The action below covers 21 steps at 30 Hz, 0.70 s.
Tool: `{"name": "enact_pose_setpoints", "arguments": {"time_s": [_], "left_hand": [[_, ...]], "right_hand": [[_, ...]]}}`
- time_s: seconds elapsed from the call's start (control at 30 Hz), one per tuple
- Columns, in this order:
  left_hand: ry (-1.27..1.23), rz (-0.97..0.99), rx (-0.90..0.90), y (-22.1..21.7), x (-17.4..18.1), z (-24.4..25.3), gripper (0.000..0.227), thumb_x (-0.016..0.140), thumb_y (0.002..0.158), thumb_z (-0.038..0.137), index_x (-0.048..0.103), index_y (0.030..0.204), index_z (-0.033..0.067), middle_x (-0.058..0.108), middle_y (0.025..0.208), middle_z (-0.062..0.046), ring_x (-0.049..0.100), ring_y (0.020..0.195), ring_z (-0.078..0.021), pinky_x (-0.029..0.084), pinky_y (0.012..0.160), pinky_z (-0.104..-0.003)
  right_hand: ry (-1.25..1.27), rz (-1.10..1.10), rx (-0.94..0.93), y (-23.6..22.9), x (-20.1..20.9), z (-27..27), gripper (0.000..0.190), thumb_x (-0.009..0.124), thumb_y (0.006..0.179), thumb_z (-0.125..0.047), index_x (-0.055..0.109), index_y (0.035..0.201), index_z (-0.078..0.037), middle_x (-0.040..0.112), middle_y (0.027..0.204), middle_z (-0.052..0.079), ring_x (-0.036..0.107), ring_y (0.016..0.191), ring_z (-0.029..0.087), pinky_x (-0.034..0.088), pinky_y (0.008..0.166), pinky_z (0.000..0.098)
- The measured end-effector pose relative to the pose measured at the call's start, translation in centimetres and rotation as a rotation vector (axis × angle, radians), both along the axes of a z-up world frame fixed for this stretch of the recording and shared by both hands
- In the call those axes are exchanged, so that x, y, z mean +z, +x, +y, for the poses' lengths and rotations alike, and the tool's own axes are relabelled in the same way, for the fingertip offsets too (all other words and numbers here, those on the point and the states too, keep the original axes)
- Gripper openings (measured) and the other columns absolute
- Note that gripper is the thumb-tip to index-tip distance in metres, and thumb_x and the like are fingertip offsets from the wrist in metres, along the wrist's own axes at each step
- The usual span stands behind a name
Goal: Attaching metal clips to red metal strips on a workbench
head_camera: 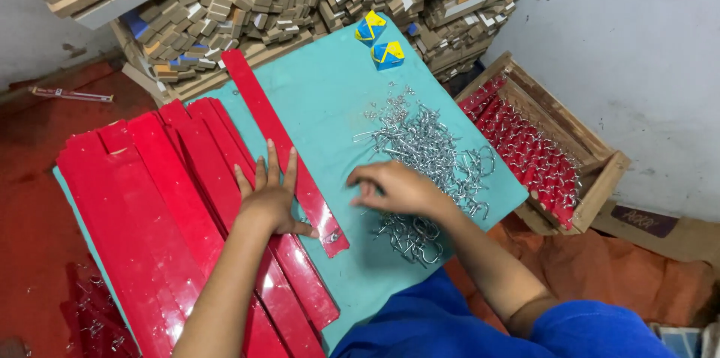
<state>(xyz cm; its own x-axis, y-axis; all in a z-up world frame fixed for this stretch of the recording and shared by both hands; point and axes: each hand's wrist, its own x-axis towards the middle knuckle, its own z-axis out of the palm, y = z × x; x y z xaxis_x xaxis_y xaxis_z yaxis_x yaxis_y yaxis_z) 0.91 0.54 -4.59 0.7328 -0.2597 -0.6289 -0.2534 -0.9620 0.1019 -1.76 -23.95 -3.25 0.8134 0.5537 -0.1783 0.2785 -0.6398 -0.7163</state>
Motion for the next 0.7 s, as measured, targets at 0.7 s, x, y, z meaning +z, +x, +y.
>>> {"name": "enact_pose_setpoints", "arguments": {"time_s": [0.7], "left_hand": [[-0.01,-0.006,0.014,-0.1,0.1,0.0,0.164,0.099,0.057,0.061,-0.018,0.162,0.0159,-0.017,0.168,-0.025,-0.003,0.155,-0.0434,-0.018,0.11,-0.075]], "right_hand": [[-0.436,-0.489,0.031,8.7,-1.6,-5.9,0.012,0.066,0.1,-0.017,0.071,0.111,-0.018,0.073,0.097,0.008,0.072,0.096,0.03,0.057,0.081,0.0419]]}}
